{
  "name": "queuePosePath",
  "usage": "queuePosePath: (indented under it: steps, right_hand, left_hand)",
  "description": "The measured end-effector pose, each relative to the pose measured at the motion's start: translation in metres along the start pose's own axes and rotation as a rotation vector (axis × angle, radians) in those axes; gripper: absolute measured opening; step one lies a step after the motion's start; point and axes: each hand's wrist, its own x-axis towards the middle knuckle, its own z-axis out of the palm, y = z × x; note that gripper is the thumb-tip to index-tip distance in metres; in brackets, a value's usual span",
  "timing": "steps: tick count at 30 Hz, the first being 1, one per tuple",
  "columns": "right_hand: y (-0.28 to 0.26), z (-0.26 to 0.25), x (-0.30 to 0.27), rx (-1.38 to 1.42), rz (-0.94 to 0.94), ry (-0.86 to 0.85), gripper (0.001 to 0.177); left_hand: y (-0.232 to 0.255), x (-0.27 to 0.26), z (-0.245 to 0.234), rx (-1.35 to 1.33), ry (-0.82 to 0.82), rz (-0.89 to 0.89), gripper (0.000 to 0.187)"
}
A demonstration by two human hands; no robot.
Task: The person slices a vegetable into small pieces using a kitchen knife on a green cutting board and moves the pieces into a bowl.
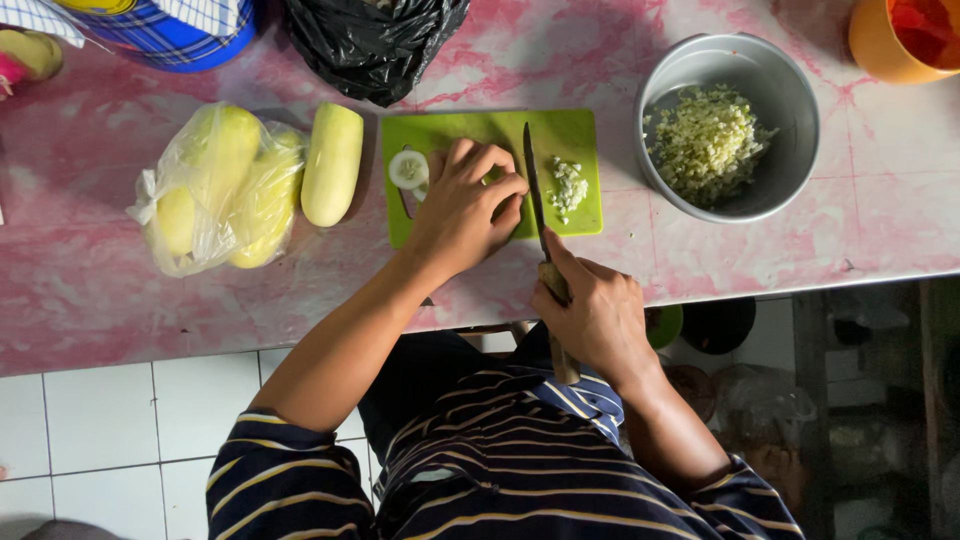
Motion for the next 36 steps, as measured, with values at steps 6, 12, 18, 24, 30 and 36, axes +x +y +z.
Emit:
queuePosePath:
  steps: [6,12,18,24,30,36]
  right_hand:
    - [-0.001,-0.006,0.028,-0.007,0.005,-0.064,0.059]
    - [-0.010,-0.014,0.019,-0.041,0.039,-0.172,0.063]
    - [-0.010,-0.004,0.029,-0.074,0.015,-0.078,0.061]
    - [-0.018,-0.012,0.016,-0.093,0.049,-0.123,0.060]
    - [-0.018,0.001,0.026,-0.069,0.020,-0.067,0.060]
    - [-0.014,-0.009,0.021,-0.060,0.015,-0.132,0.063]
  left_hand:
    - [0.001,-0.001,-0.004,-0.026,-0.009,0.001,0.014]
    - [0.002,0.001,-0.004,-0.018,0.004,0.009,0.015]
    - [0.002,-0.001,-0.007,-0.030,0.003,0.012,0.014]
    - [-0.001,-0.004,-0.004,-0.045,0.006,-0.010,0.011]
    - [-0.002,-0.003,-0.006,-0.071,0.062,0.007,0.010]
    - [-0.003,-0.004,-0.004,-0.073,0.026,-0.038,0.011]
